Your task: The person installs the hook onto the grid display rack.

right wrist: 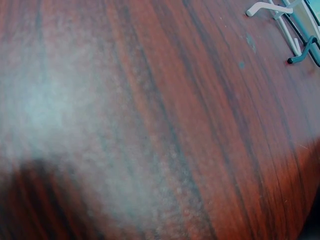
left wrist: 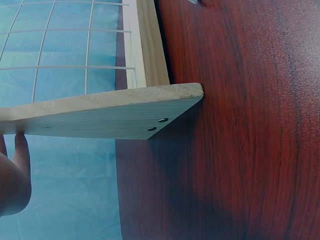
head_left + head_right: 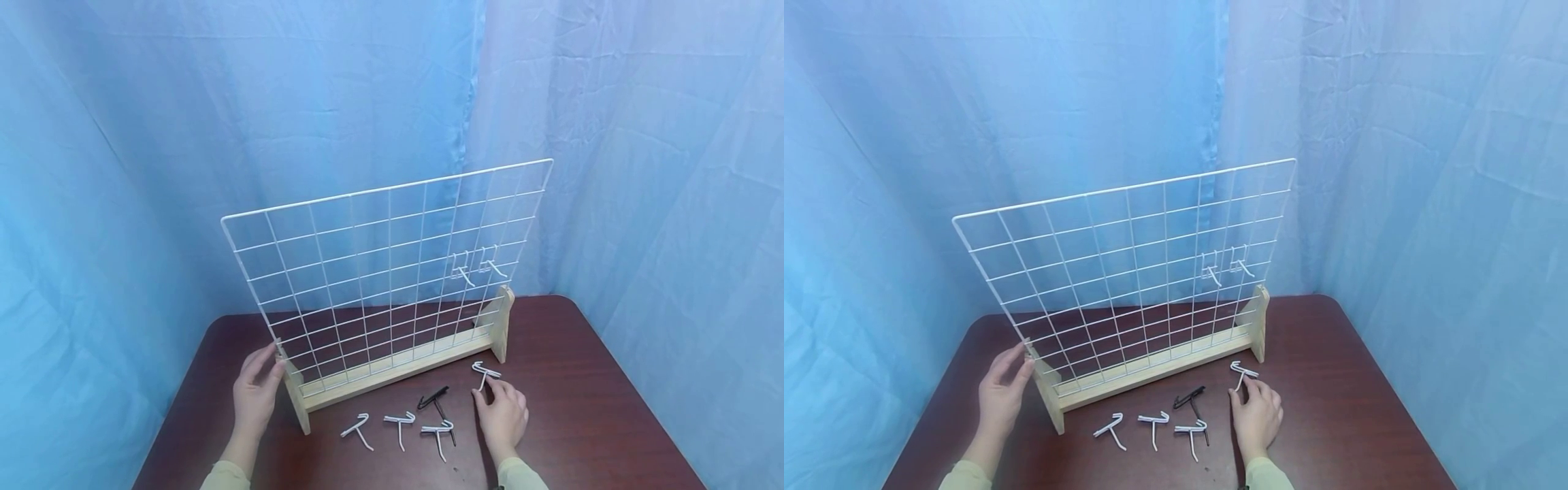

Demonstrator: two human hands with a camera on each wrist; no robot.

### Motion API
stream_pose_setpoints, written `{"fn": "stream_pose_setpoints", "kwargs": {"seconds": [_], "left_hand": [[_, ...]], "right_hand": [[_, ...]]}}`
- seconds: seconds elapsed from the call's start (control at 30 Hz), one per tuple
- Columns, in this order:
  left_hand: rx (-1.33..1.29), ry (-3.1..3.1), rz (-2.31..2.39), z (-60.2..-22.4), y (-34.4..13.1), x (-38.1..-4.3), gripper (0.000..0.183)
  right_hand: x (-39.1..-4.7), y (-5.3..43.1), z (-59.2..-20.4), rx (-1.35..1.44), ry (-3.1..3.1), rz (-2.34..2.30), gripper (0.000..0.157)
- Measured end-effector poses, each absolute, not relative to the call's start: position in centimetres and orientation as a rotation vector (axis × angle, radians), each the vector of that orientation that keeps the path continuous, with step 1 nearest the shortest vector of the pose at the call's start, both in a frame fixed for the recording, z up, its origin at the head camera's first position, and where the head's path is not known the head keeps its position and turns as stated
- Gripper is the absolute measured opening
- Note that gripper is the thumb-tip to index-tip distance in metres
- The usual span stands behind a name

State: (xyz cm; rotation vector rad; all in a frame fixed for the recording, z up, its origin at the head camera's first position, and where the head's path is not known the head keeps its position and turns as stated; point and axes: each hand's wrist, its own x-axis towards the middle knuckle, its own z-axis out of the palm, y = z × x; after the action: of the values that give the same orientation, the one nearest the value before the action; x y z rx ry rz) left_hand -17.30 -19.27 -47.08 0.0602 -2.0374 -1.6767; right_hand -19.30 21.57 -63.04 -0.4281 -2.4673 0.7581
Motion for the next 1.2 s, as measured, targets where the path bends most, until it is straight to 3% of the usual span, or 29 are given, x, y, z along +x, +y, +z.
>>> {"fn": "stream_pose_setpoints", "kwargs": {"seconds": [0.53,1.2], "left_hand": [[0.083,-2.012,-1.699,-50.1,-20.4,-18.7,0.036],[0.052,-1.999,-1.682,-50.0,-20.3,-18.6,0.035]], "right_hand": [[-19.5,21.6,-63.4,-0.479,-2.464,0.769,0.027],[-19.5,21.6,-63.1,-0.500,-2.454,0.798,0.010]]}}
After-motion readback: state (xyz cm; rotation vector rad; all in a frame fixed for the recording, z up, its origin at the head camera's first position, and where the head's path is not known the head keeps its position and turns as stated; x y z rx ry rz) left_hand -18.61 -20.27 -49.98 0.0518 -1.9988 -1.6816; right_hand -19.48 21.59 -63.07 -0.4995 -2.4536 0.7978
